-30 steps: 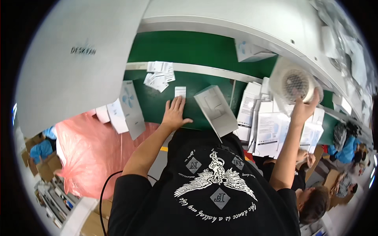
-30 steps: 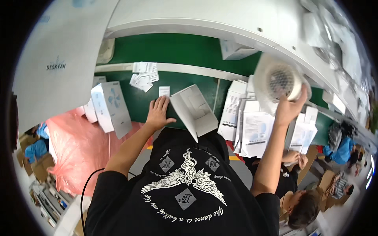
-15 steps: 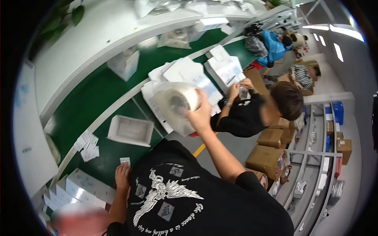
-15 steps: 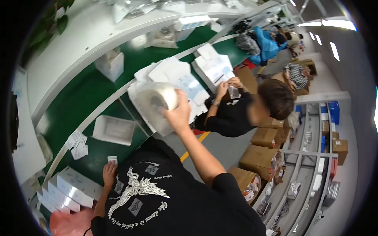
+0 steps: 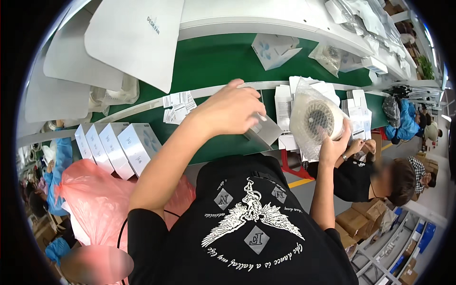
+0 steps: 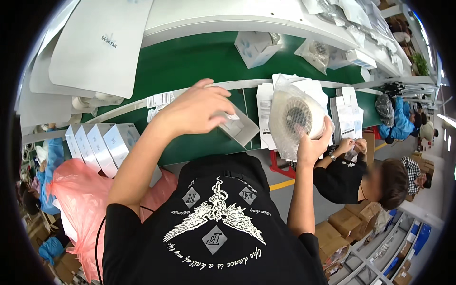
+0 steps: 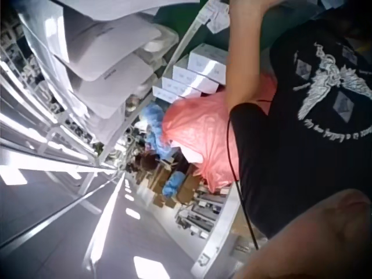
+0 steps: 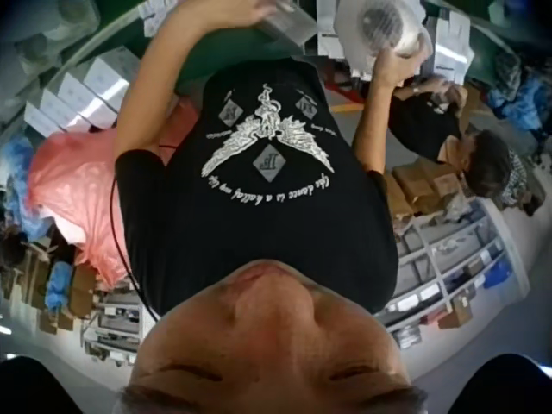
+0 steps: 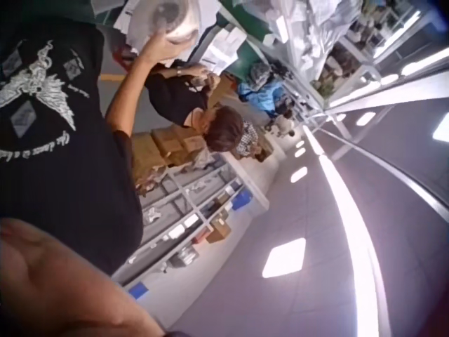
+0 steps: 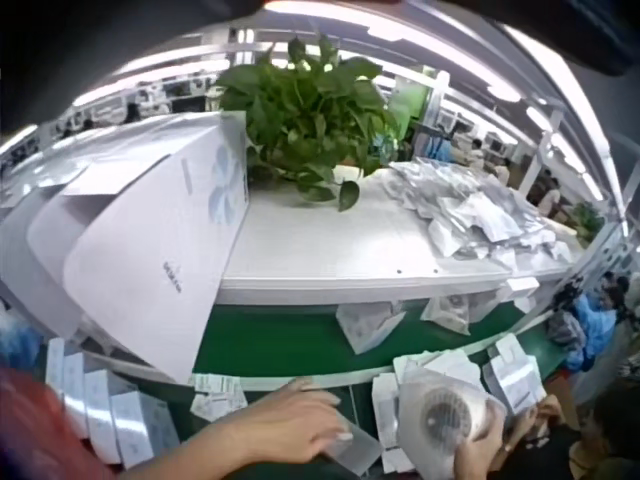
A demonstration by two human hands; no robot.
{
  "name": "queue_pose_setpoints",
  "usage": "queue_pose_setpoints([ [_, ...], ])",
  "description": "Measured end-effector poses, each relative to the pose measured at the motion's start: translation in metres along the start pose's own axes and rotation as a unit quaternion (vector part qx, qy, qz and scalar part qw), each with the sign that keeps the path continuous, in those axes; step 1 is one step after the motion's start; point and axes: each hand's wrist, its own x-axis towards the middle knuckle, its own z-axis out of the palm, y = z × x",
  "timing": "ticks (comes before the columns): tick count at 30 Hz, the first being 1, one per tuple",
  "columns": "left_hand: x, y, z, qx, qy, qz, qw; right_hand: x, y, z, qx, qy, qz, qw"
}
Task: Packaging circular electronic components into retail boxes with instruction manuals and stickers.
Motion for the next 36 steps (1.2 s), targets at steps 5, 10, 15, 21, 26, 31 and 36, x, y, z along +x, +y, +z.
queue_pose_setpoints([
  [5,0.058,-0.022,-0.005,0.103,-0.365,-0.291,0.878,-0.001,-0.061,0.01,0.226,-0.008,0.059,0.972],
  [10,0.013,-0.099,0.038,-0.064,-0.313,-0.484,0.815,-0.029,-0.098,0.024,0.031,-0.287,-0.19,0.938],
  [15,-0.022,-0.101,0.037,-0.187,-0.269,-0.443,0.835,-0.034,-0.112,0.048,-0.126,-0.451,-0.236,0.852],
  [21,-0.035,-0.09,0.055,-0.251,-0.131,-0.454,0.845,-0.016,-0.094,0.129,-0.308,-0.475,-0.313,0.763],
  [26,-0.085,-0.095,0.065,-0.353,0.034,-0.527,0.772,-0.003,-0.064,0.174,-0.269,-0.567,-0.255,0.736],
  [31,-0.19,-0.056,0.093,-0.318,0.204,-0.644,0.666,0.092,-0.065,0.226,-0.204,-0.414,-0.103,0.881],
  [36,-0.215,-0.021,0.147,-0.283,0.193,-0.706,0.62,0.156,-0.058,0.322,-0.207,-0.355,-0.116,0.904],
])
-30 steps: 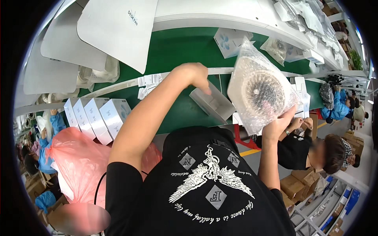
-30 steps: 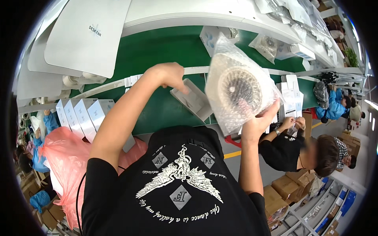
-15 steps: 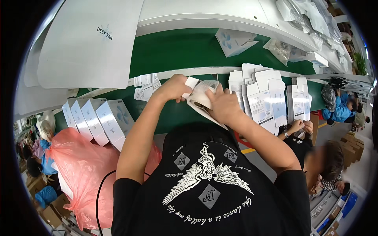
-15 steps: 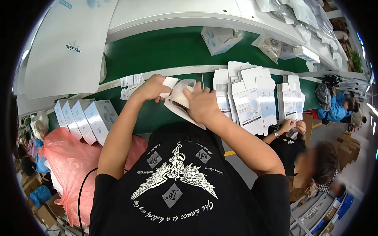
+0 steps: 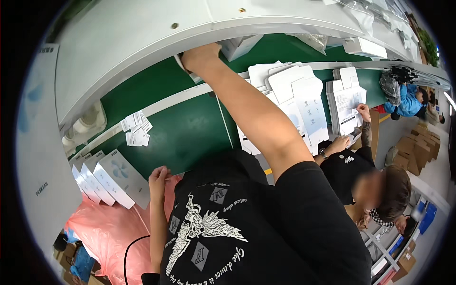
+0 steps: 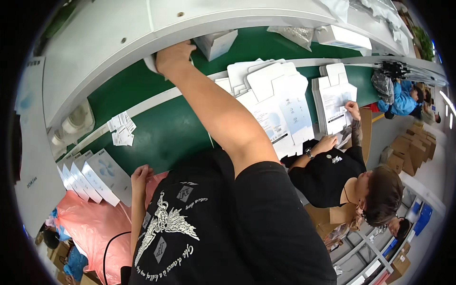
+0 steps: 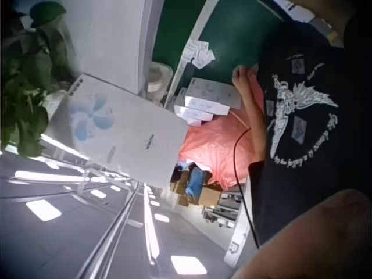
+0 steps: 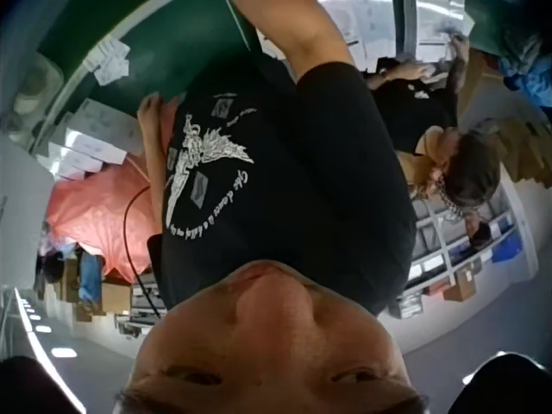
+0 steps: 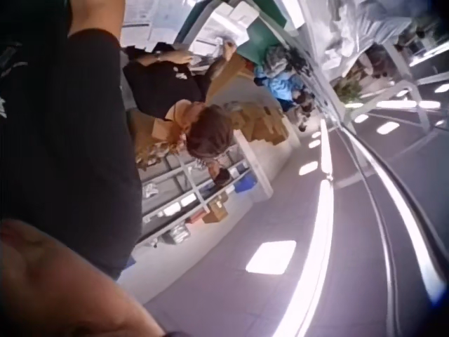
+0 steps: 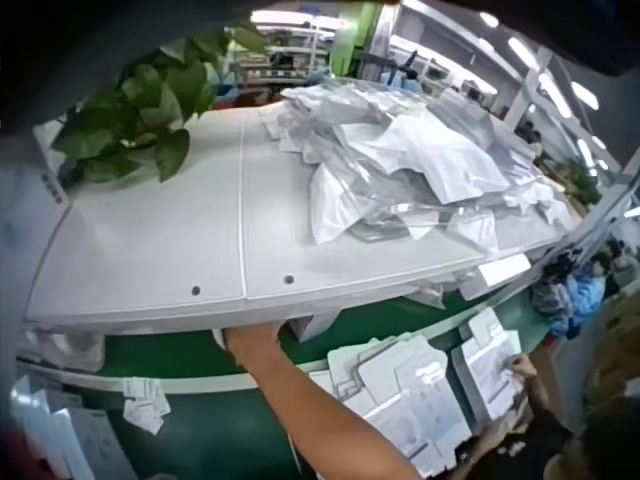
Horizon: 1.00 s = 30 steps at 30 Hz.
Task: Packaging circular electronic components into retail boxes with instruction manuals and stickers.
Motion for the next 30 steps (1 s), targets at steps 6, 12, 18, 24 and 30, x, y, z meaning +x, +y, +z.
queue_pose_setpoints([
  [6,-0.031,-0.086,-0.02,0.19,0.06,0.031,0.979,-0.103,0.063,-0.062,0.275,0.26,-0.153,0.913],
  [12,-0.074,-0.075,-0.013,0.339,0.04,-0.083,0.936,-0.04,0.36,-0.041,0.134,0.368,0.257,0.883],
  [18,-0.112,-0.069,-0.021,0.271,0.048,-0.101,0.956,0.07,0.496,-0.055,0.516,0.242,0.54,0.619],
  [24,-0.132,-0.078,-0.013,0.221,0.076,-0.084,0.969,0.109,0.629,-0.037,0.67,0.143,0.365,0.631],
  [30,-0.12,-0.07,-0.002,0.319,0.079,-0.058,0.943,0.112,0.601,-0.015,0.641,0.254,0.266,0.673],
])
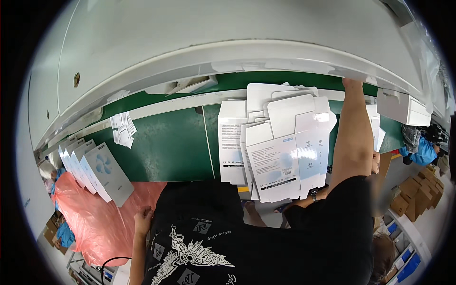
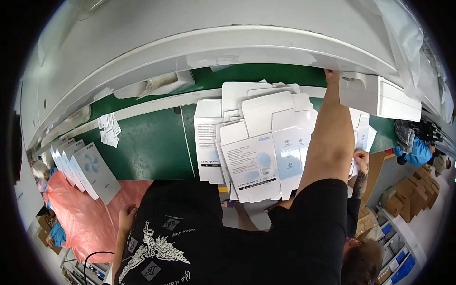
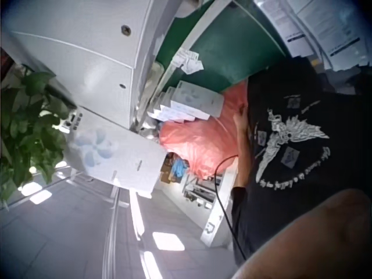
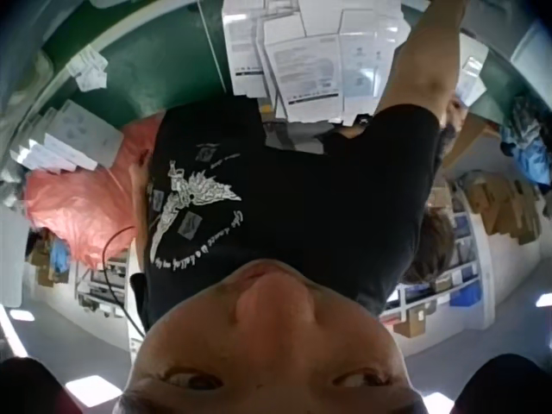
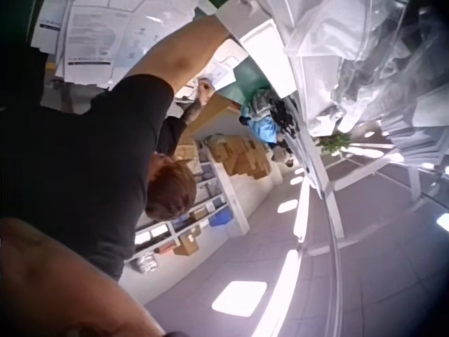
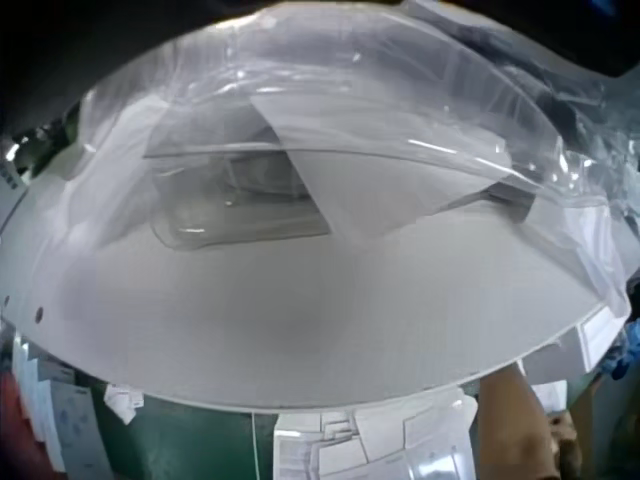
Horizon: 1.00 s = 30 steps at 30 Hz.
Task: Packaging circular electronic components into retail boxes with instruction manuals and stickers.
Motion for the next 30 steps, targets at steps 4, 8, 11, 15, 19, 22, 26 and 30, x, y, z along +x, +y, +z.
queue_pose_setpoints([
  [4,0.038,0.091,-0.002,0.027,0.002,0.134,0.991,-0.073,-0.041,-0.01,0.152,-0.003,0.067,0.986],
  [8,0.063,0.25,0.017,-0.105,-0.046,0.245,0.963,-0.227,-0.06,-0.037,0.013,0.064,0.114,0.991],
  [11,0.044,0.336,0.024,-0.142,-0.094,0.384,0.907,-0.366,-0.051,-0.02,0.012,-0.024,0.161,0.987],
  [15,0.007,0.382,0.033,-0.228,-0.015,0.452,0.862,-0.534,-0.032,0.007,-0.002,-0.053,0.225,0.973],
  [19,0.002,0.352,0.009,-0.144,-0.001,0.479,0.866,-0.614,0.013,0.024,-0.126,-0.206,0.104,0.965],
  [22,0.022,0.291,-0.024,-0.235,-0.031,0.426,0.873,-0.635,0.002,0.042,-0.23,-0.308,0.043,0.922],
  [26,0.056,0.179,-0.02,-0.31,0.236,0.306,0.869,-0.627,-0.008,0.036,-0.412,-0.337,-0.116,0.839],
  [30,0.087,0.078,-0.035,-0.39,0.427,0.163,0.799,-0.559,0.007,-0.042,-0.535,-0.071,-0.321,0.778],
])
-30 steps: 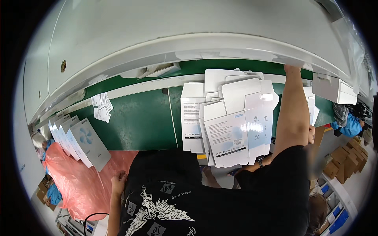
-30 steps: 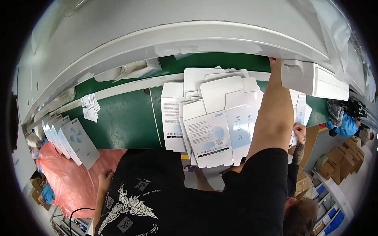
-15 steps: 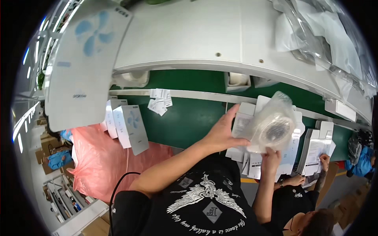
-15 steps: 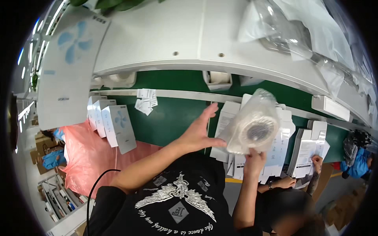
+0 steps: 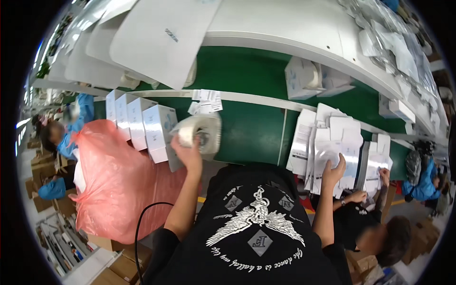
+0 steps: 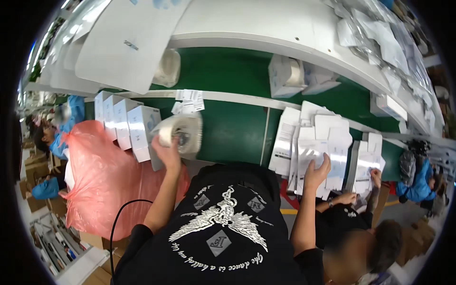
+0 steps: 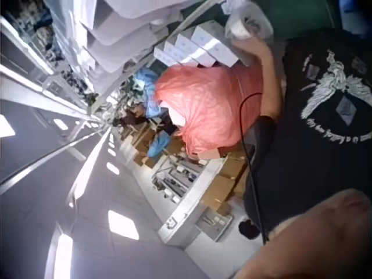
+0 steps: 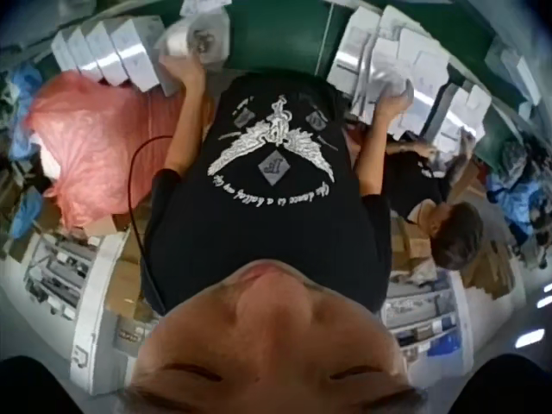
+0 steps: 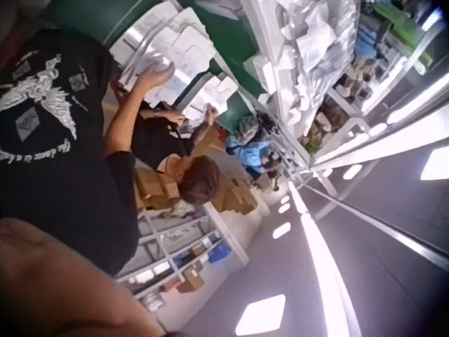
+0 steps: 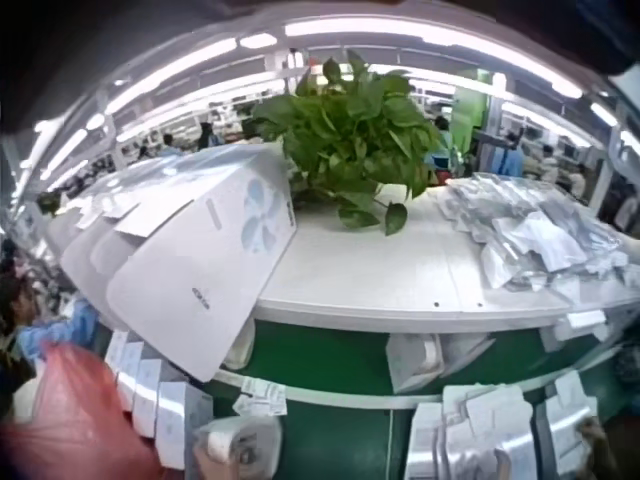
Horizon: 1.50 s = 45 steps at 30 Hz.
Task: Packaging circular electronic components into retail boxes with instruction manuals and stickers.
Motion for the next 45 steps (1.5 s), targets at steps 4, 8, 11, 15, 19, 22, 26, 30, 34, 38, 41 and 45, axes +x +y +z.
queue_pose_setpoints([
  [4,0.035,-0.046,-0.038,0.171,0.066,0.087,0.979,0.027,0.105,-0.018,-0.151,0.033,0.194,0.969],
  [8,0.036,-0.031,-0.038,0.242,0.02,0.152,0.958,0.049,0.141,-0.034,-0.188,-0.045,0.307,0.932],
  [11,0.037,-0.009,-0.038,0.288,-0.006,0.202,0.936,0.068,0.167,-0.038,-0.163,-0.126,0.346,0.915],
  [15,0.025,0.026,-0.048,0.314,-0.023,0.26,0.913,0.097,0.157,-0.047,-0.146,-0.236,0.381,0.882],
  [19,0.014,0.065,-0.037,0.217,-0.074,0.345,0.91,0.106,0.151,-0.055,-0.253,-0.237,0.368,0.863],
  [22,-0.001,0.086,-0.009,0.139,-0.14,0.386,0.901,0.092,0.18,-0.049,-0.254,-0.164,0.356,0.884],
  [26,-0.01,0.095,0.027,0.084,-0.288,0.39,0.87,0.083,0.19,-0.034,-0.141,-0.095,0.36,0.917],
  [30,-0.014,0.086,0.042,0.056,-0.377,0.392,0.837,0.081,0.153,-0.04,-0.201,-0.152,0.371,0.893],
  [34,-0.026,0.07,0.063,0.038,-0.474,0.389,0.789,0.076,0.147,-0.067,-0.259,-0.043,0.327,0.908],
  [38,-0.044,0.093,0.092,0.024,-0.535,0.428,0.728,0.083,0.092,-0.101,-0.119,0.036,0.27,0.955],
  [41,-0.072,0.164,0.114,-0.008,-0.469,0.571,0.673,0.059,0.003,-0.124,-0.059,-0.003,0.255,0.965],
  [45,-0.08,0.183,0.147,-0.203,-0.499,0.595,0.596,0.038,-0.071,-0.132,0.126,-0.15,0.289,0.937],
])
